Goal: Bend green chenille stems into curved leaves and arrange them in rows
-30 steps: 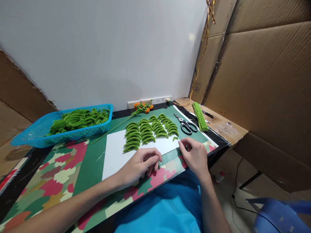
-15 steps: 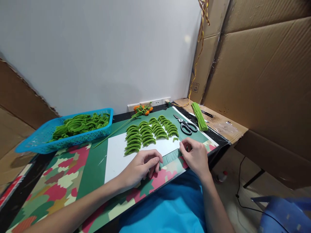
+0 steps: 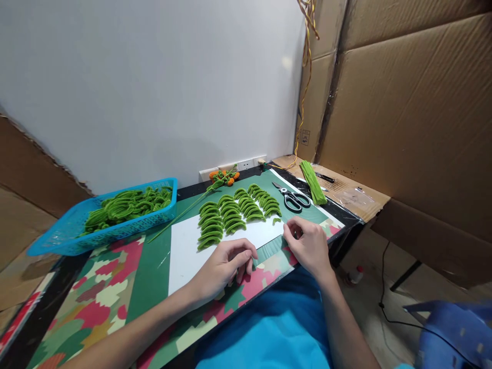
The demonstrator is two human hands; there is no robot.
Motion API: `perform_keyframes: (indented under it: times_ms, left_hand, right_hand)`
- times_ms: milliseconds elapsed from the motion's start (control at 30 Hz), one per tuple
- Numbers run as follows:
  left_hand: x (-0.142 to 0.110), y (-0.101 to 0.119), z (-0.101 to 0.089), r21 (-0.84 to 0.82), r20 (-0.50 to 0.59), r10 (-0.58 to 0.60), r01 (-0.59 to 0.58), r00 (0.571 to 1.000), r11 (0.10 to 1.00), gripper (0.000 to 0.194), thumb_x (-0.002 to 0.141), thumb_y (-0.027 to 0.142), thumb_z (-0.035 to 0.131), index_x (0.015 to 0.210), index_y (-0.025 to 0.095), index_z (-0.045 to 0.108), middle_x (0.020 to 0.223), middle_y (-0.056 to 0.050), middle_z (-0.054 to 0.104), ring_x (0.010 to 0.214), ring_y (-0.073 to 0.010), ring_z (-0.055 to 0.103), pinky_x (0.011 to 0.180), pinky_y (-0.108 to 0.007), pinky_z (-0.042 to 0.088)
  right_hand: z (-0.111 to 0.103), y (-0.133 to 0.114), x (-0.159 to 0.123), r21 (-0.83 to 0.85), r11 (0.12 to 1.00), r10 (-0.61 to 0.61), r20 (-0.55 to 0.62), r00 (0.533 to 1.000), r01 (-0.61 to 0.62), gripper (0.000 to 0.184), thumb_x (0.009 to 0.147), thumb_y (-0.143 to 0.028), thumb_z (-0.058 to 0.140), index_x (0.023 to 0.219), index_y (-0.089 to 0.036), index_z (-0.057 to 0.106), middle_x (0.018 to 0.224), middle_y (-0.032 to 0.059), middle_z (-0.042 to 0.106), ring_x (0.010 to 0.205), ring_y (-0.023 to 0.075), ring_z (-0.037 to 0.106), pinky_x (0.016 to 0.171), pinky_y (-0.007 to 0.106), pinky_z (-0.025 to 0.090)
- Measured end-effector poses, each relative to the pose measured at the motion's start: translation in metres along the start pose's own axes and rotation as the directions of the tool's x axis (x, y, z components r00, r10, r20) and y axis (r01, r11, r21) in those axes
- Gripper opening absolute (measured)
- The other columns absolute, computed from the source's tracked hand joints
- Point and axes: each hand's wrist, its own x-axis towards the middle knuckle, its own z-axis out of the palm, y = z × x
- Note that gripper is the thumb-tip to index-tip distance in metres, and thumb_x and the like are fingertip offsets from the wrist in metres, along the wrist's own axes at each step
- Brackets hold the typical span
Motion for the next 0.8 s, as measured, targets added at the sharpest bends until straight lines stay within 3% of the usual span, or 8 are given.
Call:
perform_keyframes:
  times_ms: [167,567,667,800]
  left_hand:
    - [0.000,-0.002,-0.001,0.001,0.001,0.002,-0.002,1.000,1.000,0.036,0.103,0.050,0.061,0.097,0.015,0.068,0.070,-0.002,0.069,0.051,-0.0110,0.060,0.043,-0.017,0.036]
    - [0.001,0.000,0.000,-0.008,0.009,-0.001,0.001,1.000,1.000,0.037,0.103,0.050,0.061,0.097,0.015,0.068,0.070,-0.002,0.069,0.051,-0.0109,0.060,0.042,-0.017,0.036]
    - [0.002,0.001,0.001,-0.022,0.005,0.004,-0.003,1.000,1.000,0.036,0.102,0.050,0.063,0.095,0.015,0.068,0.068,-0.002,0.069,0.052,-0.0114,0.061,0.043,-0.017,0.036]
    - [0.002,0.002,0.001,-0.040,0.005,0.026,-0.026,1.000,0.999,0.034,0.102,0.047,0.062,0.094,0.015,0.067,0.069,-0.002,0.070,0.050,-0.0098,0.058,0.046,-0.018,0.039]
  right_hand:
    - [0.001,0.000,0.000,0.014,1.000,-0.002,-0.004,1.000,0.002,0.024,0.096,-0.034,0.062,0.075,-0.023,0.065,0.067,-0.0027,0.068,0.061,0.0154,0.059,0.063,0.028,0.034]
    - [0.000,0.002,-0.003,0.034,0.999,0.007,-0.034,0.999,-0.006,0.025,0.087,-0.026,0.063,0.064,-0.023,0.052,0.056,-0.0064,0.050,0.054,0.0127,0.046,0.060,0.028,0.029]
    - [0.000,0.005,-0.003,0.125,0.992,0.018,-0.039,0.999,-0.012,0.030,0.087,-0.028,0.062,0.062,-0.024,0.047,0.054,-0.0073,0.043,0.053,0.0123,0.040,0.057,0.027,0.029]
    - [-0.008,0.015,0.001,0.308,0.949,0.100,-0.107,0.989,-0.063,0.048,0.098,-0.042,0.057,0.059,-0.026,0.033,0.052,-0.0081,0.033,0.050,0.0114,0.034,0.053,0.027,0.029]
